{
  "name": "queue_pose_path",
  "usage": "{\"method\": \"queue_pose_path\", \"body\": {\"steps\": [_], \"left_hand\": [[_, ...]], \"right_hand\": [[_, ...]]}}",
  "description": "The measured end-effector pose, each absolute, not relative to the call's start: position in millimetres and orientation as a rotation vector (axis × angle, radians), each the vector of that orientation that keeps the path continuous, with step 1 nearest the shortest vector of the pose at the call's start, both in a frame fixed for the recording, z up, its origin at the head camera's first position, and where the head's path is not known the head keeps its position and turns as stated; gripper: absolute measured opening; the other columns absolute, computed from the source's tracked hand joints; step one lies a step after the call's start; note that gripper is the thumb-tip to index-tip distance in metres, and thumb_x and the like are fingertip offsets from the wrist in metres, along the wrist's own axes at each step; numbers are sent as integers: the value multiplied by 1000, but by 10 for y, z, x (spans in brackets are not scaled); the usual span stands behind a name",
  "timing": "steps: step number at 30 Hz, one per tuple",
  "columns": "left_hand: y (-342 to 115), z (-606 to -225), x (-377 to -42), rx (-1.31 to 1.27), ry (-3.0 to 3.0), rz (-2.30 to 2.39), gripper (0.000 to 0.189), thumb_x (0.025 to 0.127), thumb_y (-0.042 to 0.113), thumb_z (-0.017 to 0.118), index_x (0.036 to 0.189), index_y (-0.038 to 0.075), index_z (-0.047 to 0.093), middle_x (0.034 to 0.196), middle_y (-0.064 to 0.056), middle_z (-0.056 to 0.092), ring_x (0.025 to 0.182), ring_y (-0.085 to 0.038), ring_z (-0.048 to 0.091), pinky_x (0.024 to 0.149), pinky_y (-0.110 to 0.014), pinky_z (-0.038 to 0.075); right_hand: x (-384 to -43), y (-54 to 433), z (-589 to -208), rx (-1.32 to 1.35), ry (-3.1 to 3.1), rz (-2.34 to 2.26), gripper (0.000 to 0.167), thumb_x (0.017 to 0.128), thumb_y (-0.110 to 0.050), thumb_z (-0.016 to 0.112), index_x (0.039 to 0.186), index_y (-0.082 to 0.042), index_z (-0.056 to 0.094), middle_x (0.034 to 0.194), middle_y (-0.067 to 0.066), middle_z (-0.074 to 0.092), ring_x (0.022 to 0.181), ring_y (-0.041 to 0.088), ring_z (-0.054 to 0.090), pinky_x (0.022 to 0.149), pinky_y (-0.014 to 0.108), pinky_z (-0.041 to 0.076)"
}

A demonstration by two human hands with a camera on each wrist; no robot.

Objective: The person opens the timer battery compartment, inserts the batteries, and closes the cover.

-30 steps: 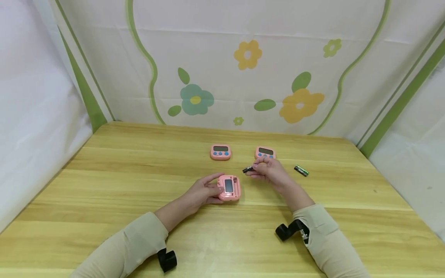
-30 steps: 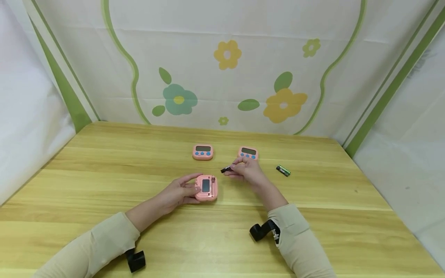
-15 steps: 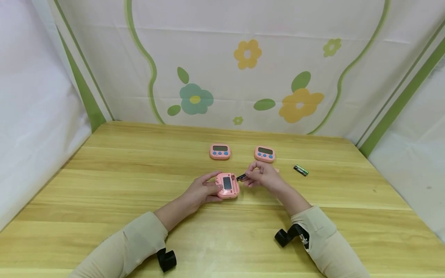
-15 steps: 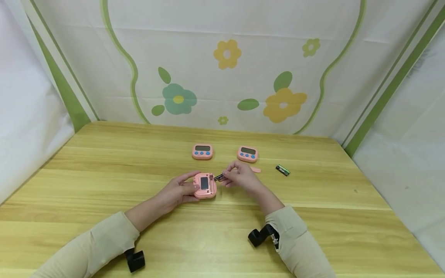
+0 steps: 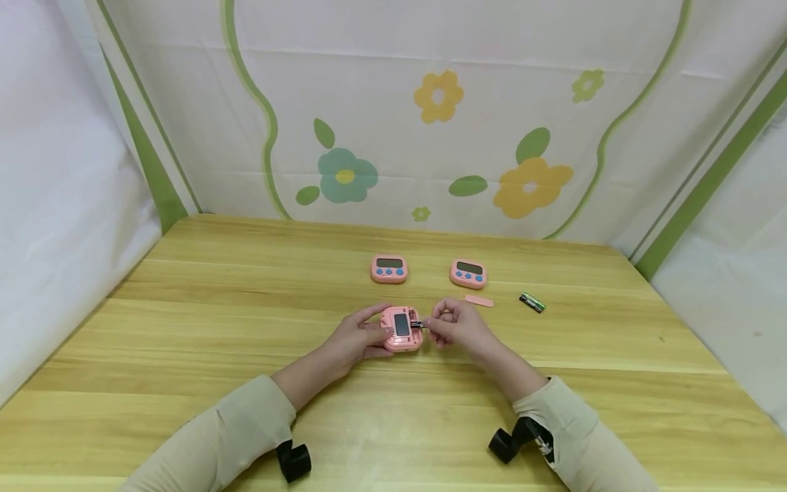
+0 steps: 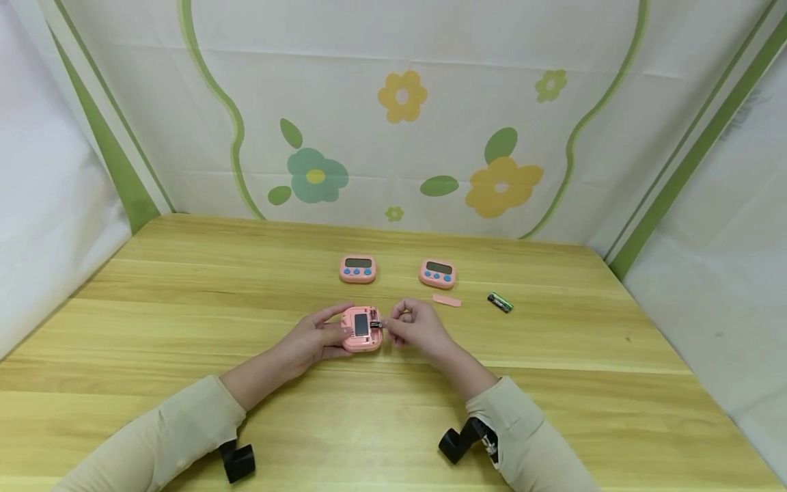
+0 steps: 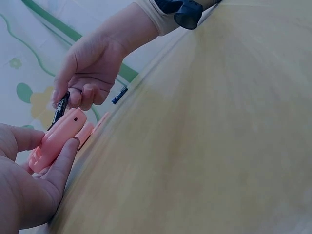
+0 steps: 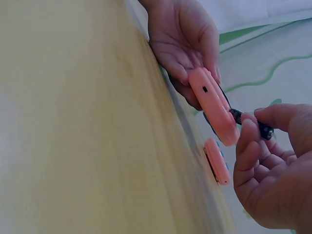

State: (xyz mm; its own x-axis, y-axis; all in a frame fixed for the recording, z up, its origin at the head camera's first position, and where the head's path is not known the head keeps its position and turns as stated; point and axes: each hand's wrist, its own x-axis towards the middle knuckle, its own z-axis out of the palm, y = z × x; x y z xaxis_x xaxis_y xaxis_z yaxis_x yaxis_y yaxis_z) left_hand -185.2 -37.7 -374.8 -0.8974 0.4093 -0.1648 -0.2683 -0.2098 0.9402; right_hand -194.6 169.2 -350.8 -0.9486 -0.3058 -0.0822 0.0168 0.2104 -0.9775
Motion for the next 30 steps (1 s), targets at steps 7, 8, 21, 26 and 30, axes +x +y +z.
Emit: {"method": "queue_pose_path", "body": {"steps": [7,8,21,26,30], "left_hand": [[-379,-3752,-1845,163,1639,2143,55,83,-3,51,133,5,30,101,-21,54,78,-22,58,72,-37,50],[-379,-3754,-1846,166,1638,2140,55,83,-3,51,133,6,30,101,-21,54,78,-22,58,72,-37,50],[-362,-3735,-1849,136,1625,2164,55,84,-3,50,134,5,29,100,-20,54,75,-21,58,70,-37,50],[-362,-3744,-1854,116,1622,2171,55,83,-3,50,134,6,29,102,-21,53,77,-22,58,71,-37,50],[-367,-3751,-1859,104,1622,2173,54,83,-3,50,133,6,30,106,-22,52,78,-22,58,71,-37,50]], "right_hand": [[-1902,1651,-3591,-375,2160,-1865,19,81,-5,59,95,7,56,61,7,54,52,11,49,45,21,45],[-1898,1649,-3598,-367,2137,-1880,20,81,-5,59,96,8,57,63,7,55,52,11,50,46,21,46],[-1871,1680,-3544,-374,1807,-1994,39,93,-16,33,115,15,44,75,9,58,59,12,53,50,21,48],[-1886,1705,-3564,-418,1820,-1976,39,91,-16,44,116,14,43,76,8,57,59,11,53,51,20,48],[-1896,1697,-3589,-430,1883,-1927,38,86,-10,53,116,12,45,76,9,58,60,12,53,53,21,48]]}}
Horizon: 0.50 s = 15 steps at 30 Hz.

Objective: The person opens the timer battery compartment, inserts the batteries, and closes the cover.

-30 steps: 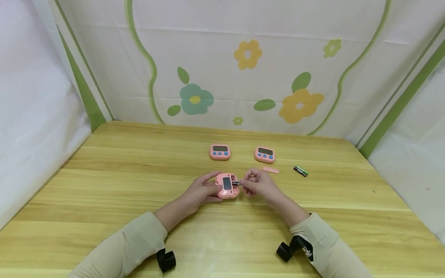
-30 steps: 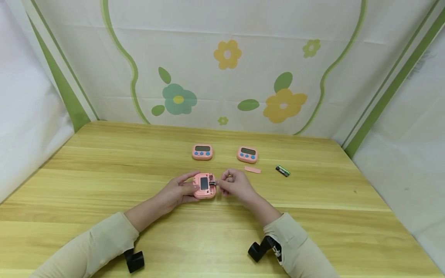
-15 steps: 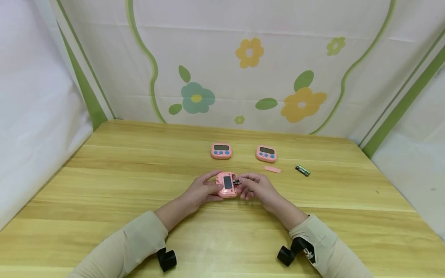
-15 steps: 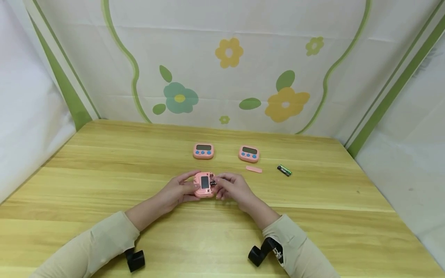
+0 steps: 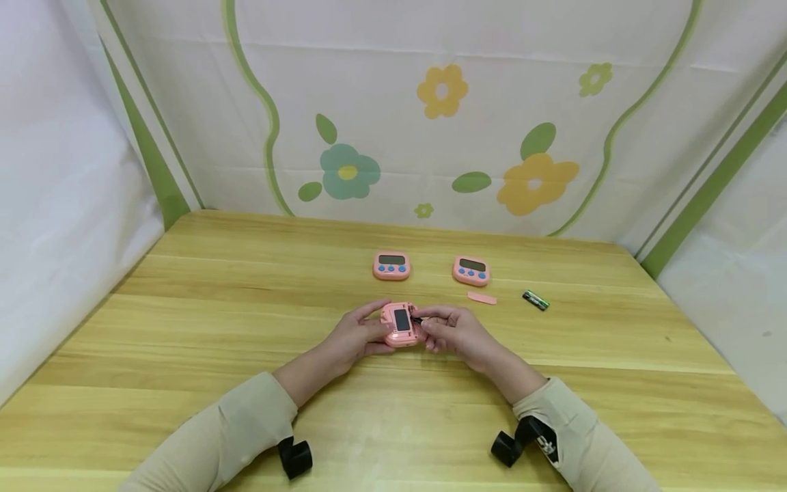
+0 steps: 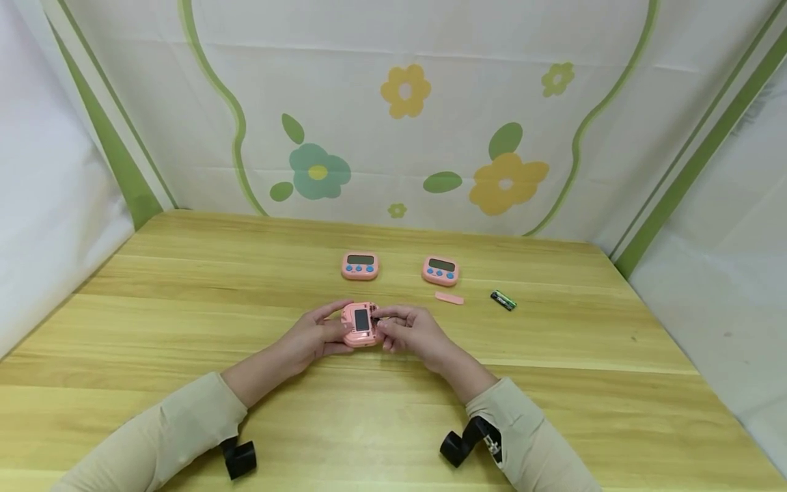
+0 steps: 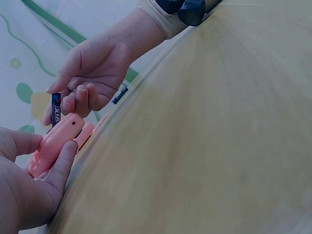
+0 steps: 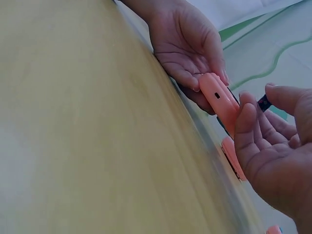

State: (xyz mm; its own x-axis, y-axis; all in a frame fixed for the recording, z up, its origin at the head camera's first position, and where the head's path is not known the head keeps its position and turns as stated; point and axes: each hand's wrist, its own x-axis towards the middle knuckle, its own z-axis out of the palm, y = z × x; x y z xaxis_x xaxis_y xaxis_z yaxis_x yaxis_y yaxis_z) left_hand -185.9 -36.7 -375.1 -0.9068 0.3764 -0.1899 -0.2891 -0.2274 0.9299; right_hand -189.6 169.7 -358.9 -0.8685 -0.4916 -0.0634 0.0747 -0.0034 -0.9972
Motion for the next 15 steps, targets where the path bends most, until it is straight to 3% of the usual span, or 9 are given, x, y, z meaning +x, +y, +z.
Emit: {"method": "queue_pose_path", "body": {"steps": [15], "left_hand": [[-377,-3738,-1863,122,1633,2135,54,83,-3,50,133,6,32,111,-24,49,79,-23,58,72,-37,50]], "right_hand": [[-1913,1651,-3665,-541,2246,-1806,32,77,-4,63,106,7,56,67,5,55,52,11,45,43,19,38]]}}
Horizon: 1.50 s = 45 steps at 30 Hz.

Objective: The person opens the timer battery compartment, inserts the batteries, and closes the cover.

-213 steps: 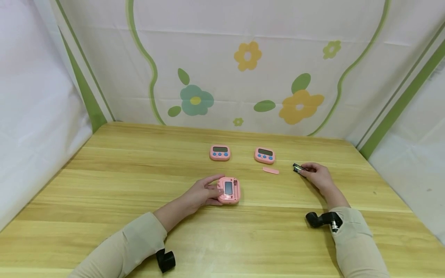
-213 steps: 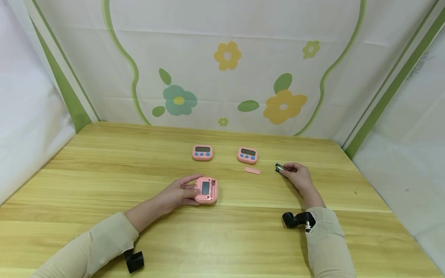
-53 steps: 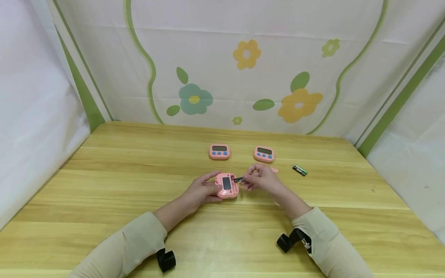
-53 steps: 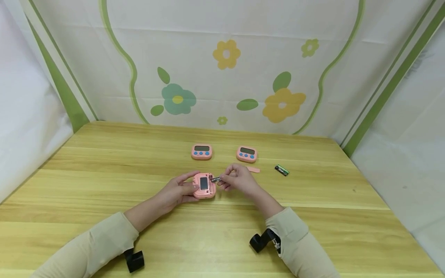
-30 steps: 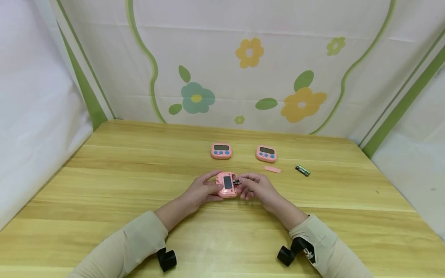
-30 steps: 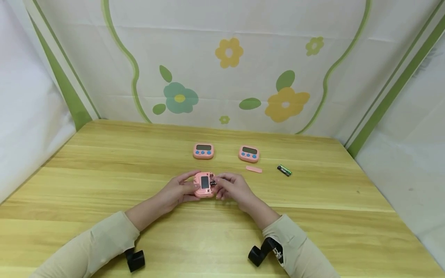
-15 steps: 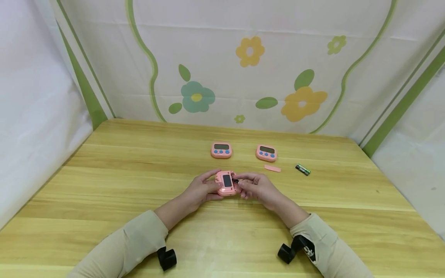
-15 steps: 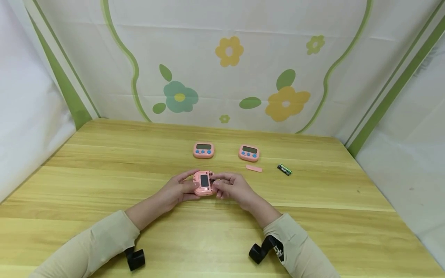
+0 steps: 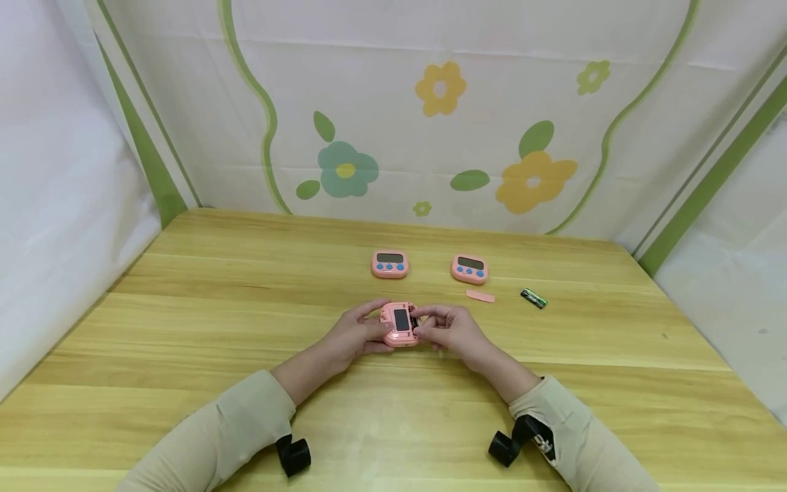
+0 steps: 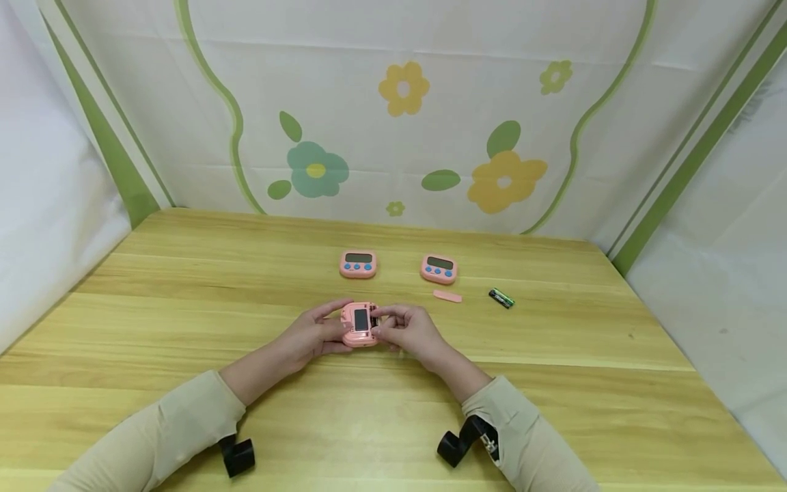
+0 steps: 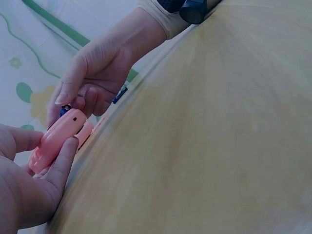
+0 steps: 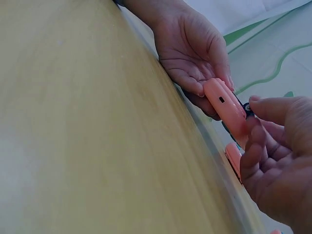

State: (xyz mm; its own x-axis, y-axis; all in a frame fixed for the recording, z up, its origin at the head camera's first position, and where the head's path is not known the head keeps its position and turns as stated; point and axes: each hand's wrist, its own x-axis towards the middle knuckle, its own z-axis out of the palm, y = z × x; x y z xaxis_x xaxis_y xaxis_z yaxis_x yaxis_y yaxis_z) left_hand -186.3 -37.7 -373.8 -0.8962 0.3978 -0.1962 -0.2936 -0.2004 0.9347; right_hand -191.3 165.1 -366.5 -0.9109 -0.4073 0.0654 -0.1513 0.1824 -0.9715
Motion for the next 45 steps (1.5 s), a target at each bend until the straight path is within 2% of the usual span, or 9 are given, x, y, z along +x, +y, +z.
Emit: {"method": "queue_pose_path", "body": {"steps": [5,9,12,15,19,27,36,45], "left_hand": [[-388,-3736,-1867,137,1635,2130,53,83,-4,49,133,6,32,112,-25,49,78,-23,58,72,-37,49],[-398,-3734,-1868,152,1637,2119,53,84,-3,49,133,7,32,112,-25,49,78,-23,58,73,-37,49],[-401,-3726,-1866,168,1631,2113,53,84,-2,48,133,7,31,111,-24,50,78,-23,58,72,-37,49],[-397,-3720,-1862,186,1623,2113,53,84,-2,48,133,5,30,108,-23,51,78,-22,58,72,-37,50],[-389,-3722,-1859,197,1609,2117,54,83,-3,48,133,4,30,104,-22,53,77,-20,58,72,-36,50],[-388,-3738,-1865,207,1620,2100,53,83,-3,48,133,4,30,104,-23,53,77,-22,58,72,-37,50],[-394,-3724,-1853,217,1642,2062,54,82,-2,51,133,4,32,109,-23,51,76,-22,58,71,-35,50],[-398,-3715,-1847,227,1645,2049,55,82,-1,51,133,5,32,112,-23,50,79,-22,58,72,-36,50]], "right_hand": [[-1926,1649,-3671,-553,2326,-1799,38,74,-4,67,110,0,56,82,12,51,63,14,47,51,19,42],[-1937,1652,-3672,-501,2275,-1800,47,74,-5,67,118,-1,49,102,17,50,78,20,53,64,28,49],[-1948,1658,-3677,-494,2171,-1824,53,76,-3,64,124,1,41,107,21,51,84,22,55,69,33,50],[-1952,1667,-3678,-483,2075,-1835,55,79,-2,61,128,3,36,101,21,55,81,22,58,68,36,51],[-1939,1673,-3667,-434,2028,-1823,54,79,-2,60,127,3,36,89,17,60,71,20,59,64,35,52],[-1914,1668,-3664,-408,1995,-1827,54,78,-2,60,126,0,35,73,13,60,63,19,59,57,33,52],[-1881,1625,-3641,-307,1961,-1862,52,78,2,59,124,-1,34,67,11,56,57,18,57,51,27,50],[-1881,1621,-3654,-297,1968,-1872,52,77,1,60,123,-3,35,64,10,54,56,18,57,50,26,50]]}}
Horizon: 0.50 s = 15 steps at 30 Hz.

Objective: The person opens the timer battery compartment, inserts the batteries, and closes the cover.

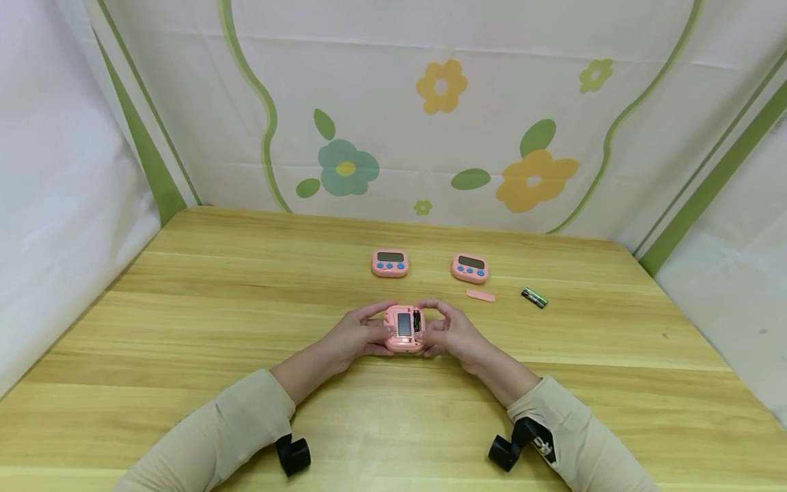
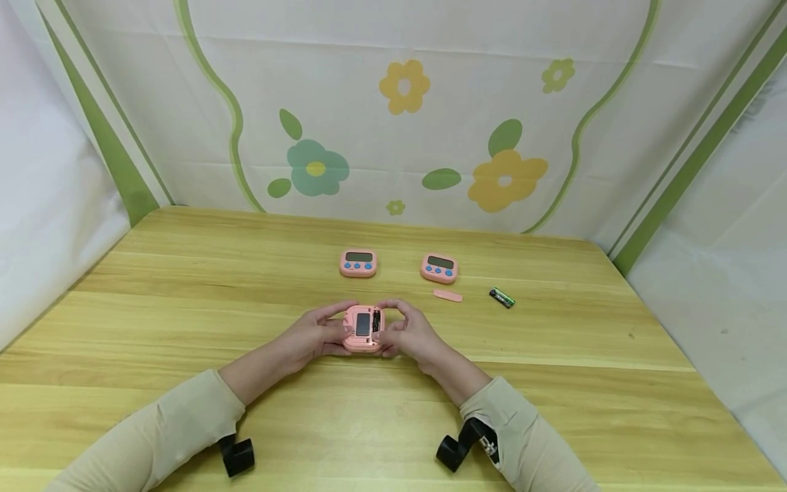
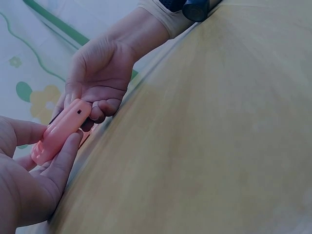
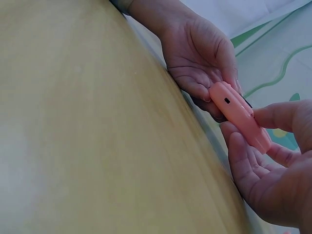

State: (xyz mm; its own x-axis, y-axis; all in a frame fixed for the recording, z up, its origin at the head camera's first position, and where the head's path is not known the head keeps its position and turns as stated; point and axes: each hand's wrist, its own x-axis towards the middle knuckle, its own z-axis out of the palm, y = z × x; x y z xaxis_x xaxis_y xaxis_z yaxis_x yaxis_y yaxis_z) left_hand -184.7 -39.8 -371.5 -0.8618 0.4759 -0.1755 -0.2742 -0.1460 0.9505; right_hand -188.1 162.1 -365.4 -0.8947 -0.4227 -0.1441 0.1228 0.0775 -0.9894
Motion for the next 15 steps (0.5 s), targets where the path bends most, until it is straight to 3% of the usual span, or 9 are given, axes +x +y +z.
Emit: {"method": "queue_pose_path", "body": {"steps": [8,15], "left_hand": [[-400,-3719,-1860,205,1636,2072,54,83,-2,50,133,5,31,110,-24,50,77,-23,58,71,-36,50],[-389,-3721,-1851,211,1621,2082,53,83,-3,49,132,4,32,104,-24,53,75,-22,58,72,-36,50]], "right_hand": [[-1884,1626,-3632,-302,1940,-1861,53,78,1,58,125,-4,35,71,13,57,61,21,59,56,30,51],[-1939,1725,-3544,-318,2093,-1766,48,78,-6,63,121,1,43,91,17,57,78,23,57,71,38,50]]}}
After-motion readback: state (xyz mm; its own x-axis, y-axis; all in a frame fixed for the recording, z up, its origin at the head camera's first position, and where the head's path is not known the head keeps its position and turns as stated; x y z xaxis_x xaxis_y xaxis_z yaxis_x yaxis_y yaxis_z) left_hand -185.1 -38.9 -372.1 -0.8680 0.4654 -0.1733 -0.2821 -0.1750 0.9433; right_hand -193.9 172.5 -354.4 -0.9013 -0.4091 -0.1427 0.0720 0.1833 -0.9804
